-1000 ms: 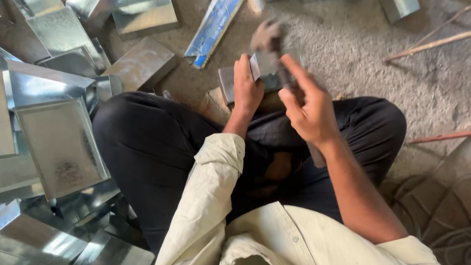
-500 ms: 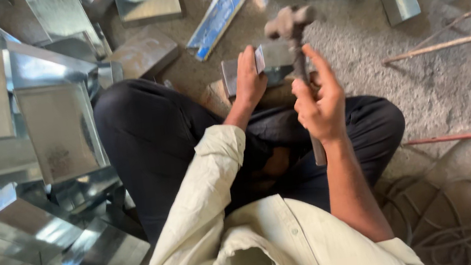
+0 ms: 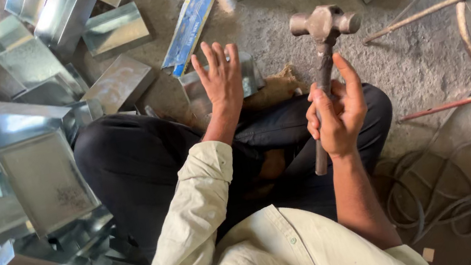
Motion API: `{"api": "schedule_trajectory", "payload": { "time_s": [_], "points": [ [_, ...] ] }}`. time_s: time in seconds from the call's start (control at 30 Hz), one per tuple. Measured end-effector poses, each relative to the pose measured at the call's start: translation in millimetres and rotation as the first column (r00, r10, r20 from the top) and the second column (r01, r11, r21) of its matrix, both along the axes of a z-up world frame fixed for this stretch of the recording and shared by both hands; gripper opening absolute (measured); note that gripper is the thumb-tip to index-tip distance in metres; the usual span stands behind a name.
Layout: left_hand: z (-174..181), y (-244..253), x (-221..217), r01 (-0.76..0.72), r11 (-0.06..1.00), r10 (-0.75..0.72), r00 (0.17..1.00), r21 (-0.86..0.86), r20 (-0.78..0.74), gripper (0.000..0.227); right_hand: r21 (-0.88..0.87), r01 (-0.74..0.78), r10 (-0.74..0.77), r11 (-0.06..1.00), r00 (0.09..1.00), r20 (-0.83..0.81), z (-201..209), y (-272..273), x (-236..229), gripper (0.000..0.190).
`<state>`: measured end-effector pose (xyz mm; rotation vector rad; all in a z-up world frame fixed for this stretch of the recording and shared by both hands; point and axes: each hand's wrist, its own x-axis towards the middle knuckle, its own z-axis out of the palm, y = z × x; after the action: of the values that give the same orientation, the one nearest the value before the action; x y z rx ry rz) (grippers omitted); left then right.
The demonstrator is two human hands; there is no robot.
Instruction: The person sits cross-legged on the floor and repeatedly hammers small rectangular metal pieces placed on a wooden block. They pick up pieces from a pile, position them, strike them with a hammer, and then move them aside.
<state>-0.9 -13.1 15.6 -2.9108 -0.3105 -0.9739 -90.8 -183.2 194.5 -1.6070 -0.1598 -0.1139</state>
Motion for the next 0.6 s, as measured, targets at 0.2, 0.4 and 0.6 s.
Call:
{"api": "schedule_trajectory", "payload": {
  "time_s": [0.2,0.4,0.6],
  "points": [
    [-37,-16,-42,0.171,0.874,-0.288,0.936,-0.455,-0.203,0.046,0.008,-0.002,0.001,1.0,0.999,0.053,-17,-4,-11,0.06],
    [-68,-11,-37,0.233,0.916,-0.312,0.925,-0.325,-0.215,0.037,-0.154,0.026,0.007,0.988,0.978,0.209,-79,-17,-8,0.055],
    [-68,-11,-35,0.24,0.931,-0.288,0.946,-0.274,-0.149,0.032,-0.571,-0.048,0.213,0.82,0.951,0.226,-142,-17,26,0.042]
  ]
}}
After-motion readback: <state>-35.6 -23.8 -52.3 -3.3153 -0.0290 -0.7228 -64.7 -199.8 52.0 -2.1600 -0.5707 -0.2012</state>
